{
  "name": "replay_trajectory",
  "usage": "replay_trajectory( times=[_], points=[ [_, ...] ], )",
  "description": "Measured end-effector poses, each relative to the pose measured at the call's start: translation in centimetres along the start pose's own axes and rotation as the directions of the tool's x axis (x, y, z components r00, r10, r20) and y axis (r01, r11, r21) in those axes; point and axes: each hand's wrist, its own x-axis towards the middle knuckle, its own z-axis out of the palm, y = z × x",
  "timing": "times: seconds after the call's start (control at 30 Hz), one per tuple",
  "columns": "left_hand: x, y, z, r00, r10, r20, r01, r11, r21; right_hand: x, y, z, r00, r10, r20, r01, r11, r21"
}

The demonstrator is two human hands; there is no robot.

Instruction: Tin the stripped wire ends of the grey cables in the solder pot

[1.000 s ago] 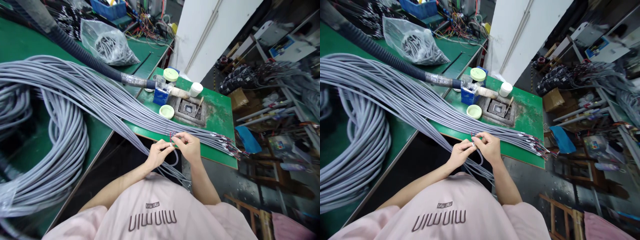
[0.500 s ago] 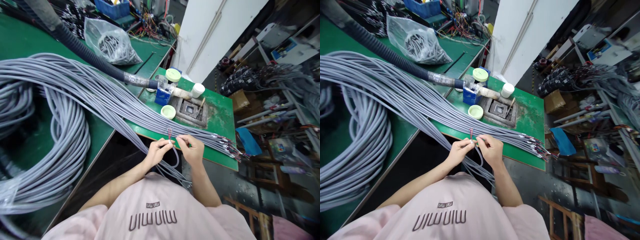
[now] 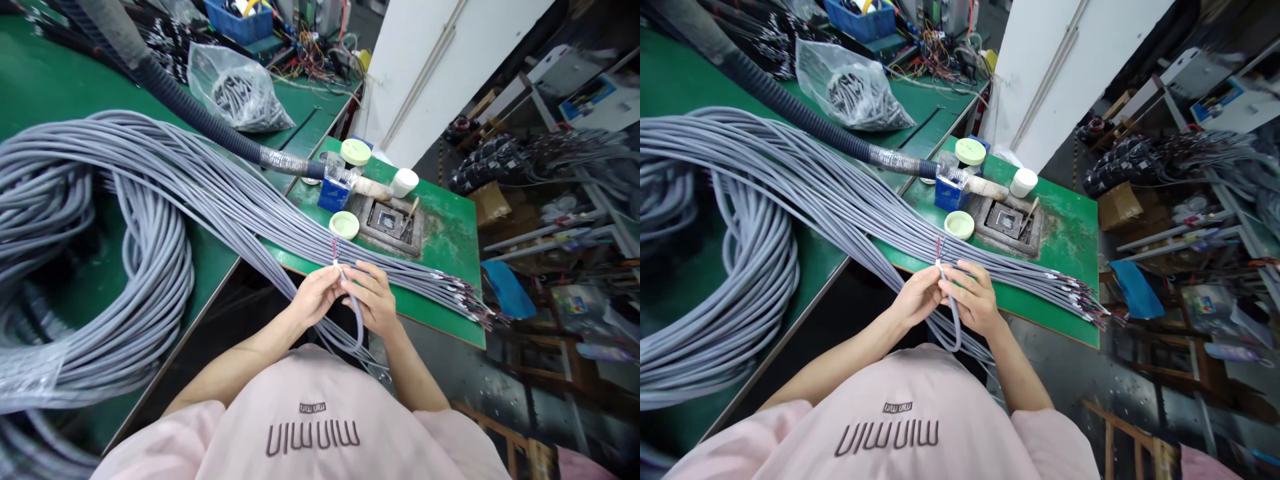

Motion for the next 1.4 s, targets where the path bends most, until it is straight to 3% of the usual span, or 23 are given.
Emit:
replay_trajectory(
  times=[0.07, 0.13, 0.2, 0.27, 0.33, 0.37, 0.43, 0.5, 0.73, 0.83, 1.03, 1.17, 1.4],
  points=[
    [-0.2, 0.2, -0.2, 0.996, 0.090, -0.004, -0.088, 0.984, 0.157, 0.6, 0.6, -0.5, 0.996, 0.041, -0.082, -0.040, 0.999, 0.017],
    [-0.5, 0.7, -0.7, 0.966, 0.258, 0.017, -0.244, 0.884, 0.398, 1.4, 1.6, -1.4, 0.968, 0.148, -0.203, -0.151, 0.988, 0.000],
    [-0.8, 1.4, -1.3, 0.873, 0.476, 0.103, -0.430, 0.654, 0.622, 2.4, 2.8, -2.3, 0.912, 0.265, -0.312, -0.286, 0.958, -0.024],
    [-0.8, 2.2, -2.0, 0.731, 0.640, 0.239, -0.556, 0.355, 0.751, 3.4, 4.3, -3.1, 0.862, 0.339, -0.377, -0.373, 0.927, -0.020],
    [-0.3, 2.7, -2.9, 0.622, 0.698, 0.354, -0.579, 0.106, 0.809, 4.4, 5.8, -3.4, 0.840, 0.374, -0.393, -0.405, 0.914, 0.004],
    [0.1, 2.8, -3.4, 0.594, 0.702, 0.392, -0.560, 0.012, 0.828, 4.8, 6.5, -3.4, 0.838, 0.384, -0.389, -0.410, 0.912, 0.017],
    [1.1, 2.7, -4.5, 0.573, 0.693, 0.437, -0.500, -0.126, 0.857, 5.5, 7.9, -3.1, 0.846, 0.393, -0.361, -0.410, 0.912, 0.033],
    [2.1, 2.2, -5.7, 0.572, 0.680, 0.458, -0.449, -0.207, 0.869, 6.1, 9.0, -2.6, 0.859, 0.398, -0.321, -0.412, 0.911, 0.026],
    [3.8, 0.0, -8.3, 0.548, 0.691, 0.470, -0.368, -0.306, 0.878, 7.4, 10.9, -1.1, 0.899, 0.398, -0.182, -0.408, 0.913, -0.022],
    [3.8, -0.2, -8.6, 0.518, 0.714, 0.472, -0.373, -0.308, 0.875, 7.8, 11.5, -0.7, 0.906, 0.396, -0.152, -0.407, 0.912, -0.050],
    [3.8, -0.4, -8.9, 0.547, 0.730, 0.410, -0.362, -0.235, 0.902, 8.2, 12.6, 0.3, 0.909, 0.407, -0.090, -0.413, 0.908, -0.070],
    [3.8, -0.4, -9.0, 0.527, 0.742, 0.415, -0.419, -0.198, 0.886, 8.7, 12.9, 0.9, 0.919, 0.390, -0.049, -0.393, 0.917, -0.069],
    [3.9, -0.4, -9.1, 0.482, 0.746, 0.460, -0.423, -0.261, 0.868, 9.0, 13.2, 1.7, 0.929, 0.371, 0.001, -0.366, 0.919, -0.147]
  ],
)
